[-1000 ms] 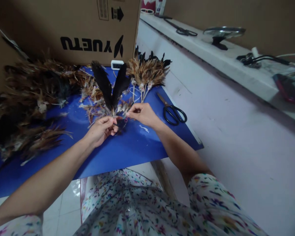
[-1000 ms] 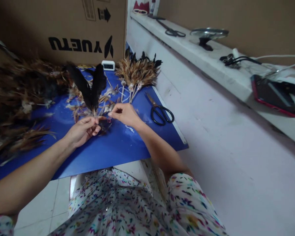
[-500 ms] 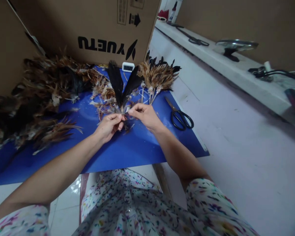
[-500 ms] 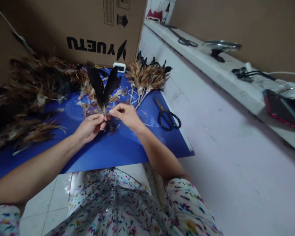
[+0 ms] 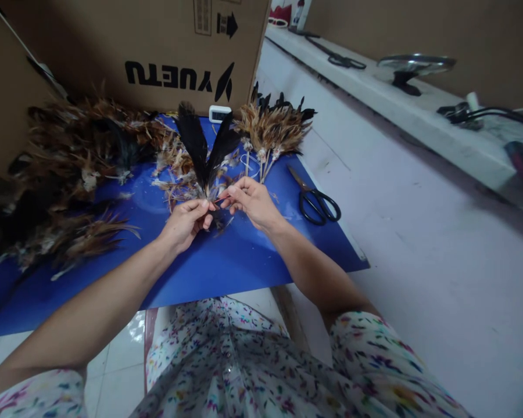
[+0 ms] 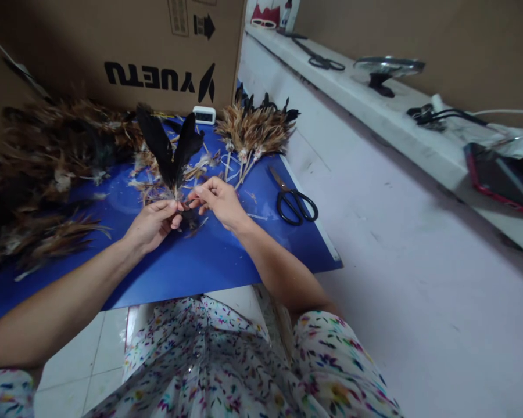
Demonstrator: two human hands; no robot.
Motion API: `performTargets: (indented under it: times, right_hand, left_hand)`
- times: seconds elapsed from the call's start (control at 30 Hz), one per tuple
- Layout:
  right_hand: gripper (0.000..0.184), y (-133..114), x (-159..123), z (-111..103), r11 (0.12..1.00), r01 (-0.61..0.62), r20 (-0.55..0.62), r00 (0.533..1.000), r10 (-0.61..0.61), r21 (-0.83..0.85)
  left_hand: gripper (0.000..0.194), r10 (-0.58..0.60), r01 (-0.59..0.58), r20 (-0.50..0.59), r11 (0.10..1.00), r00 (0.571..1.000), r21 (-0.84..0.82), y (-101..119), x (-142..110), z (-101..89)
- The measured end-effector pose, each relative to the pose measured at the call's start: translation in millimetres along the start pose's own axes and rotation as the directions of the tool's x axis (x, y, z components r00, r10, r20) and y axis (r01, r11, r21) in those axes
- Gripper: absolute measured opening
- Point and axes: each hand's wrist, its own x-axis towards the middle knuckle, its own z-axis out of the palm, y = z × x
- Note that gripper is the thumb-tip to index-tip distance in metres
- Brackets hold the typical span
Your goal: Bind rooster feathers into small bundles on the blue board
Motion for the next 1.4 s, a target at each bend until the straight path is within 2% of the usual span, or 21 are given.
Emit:
performTargets:
  times: [0.2, 0.43, 0.67, 0.83, 0.97, 1.1, 1.23, 1.4]
  right_hand:
    - [0.049, 2, 0, 0, 1.0, 0.027, -0.027, 0.999, -0.026, 0.006]
    - [0.048, 3, 1, 1, 0.997, 0.039, -0.042, 0.998, -0.042, -0.064]
    - [0.045, -4, -2, -3, 0.995, -0.007, -0.049, 0.999, 0.002, -0.096]
    - [0.038, -9, -4, -7, 0.984, -0.148, 0.042, 0.987, 0.153, -0.102]
    - [0.031, -7, -6, -7, 0.944, -0.288, 0.148, 0.939, 0.311, -0.159]
    - [0.016, -5, -6, -6, 0.936, -0.242, 0.231, 0.925, 0.302, -0.256]
    - [0.004, -11, -6, -3, 0.952, -0.199, 0.16, 0.958, 0.239, -0.231]
    - [0.012, -19, -7, -1, 0.957, -0.242, 0.045, 0.967, 0.252, -0.163]
  left_hand:
    - [0.016, 0.04, -0.041, -0.061, 0.999, 0.997, -0.027, 0, 2, -1.0]
    - [0.014, 0.086, -0.095, -0.168, 0.994, 0.982, -0.046, 5, 2, 2.4]
    - [0.016, 0.081, -0.09, -0.183, 0.995, 0.98, -0.039, 6, 2, 2.9]
    - [0.015, 0.109, -0.109, -0.155, 0.994, 0.982, 0.008, 7, 1, 3.0]
    - [0.017, 0.15, -0.139, -0.125, 0.986, 0.981, 0.088, 7, 0, 3.8]
    - [0.015, 0.173, -0.161, -0.078, 0.977, 0.982, 0.137, 5, 0, 3.2]
    - [0.016, 0.164, -0.15, -0.076, 0.976, 0.984, 0.158, 4, 2, 0.7]
    - [0.018, 0.163, -0.151, -0.081, 0.98, 0.983, 0.129, 3, 3, -1.9]
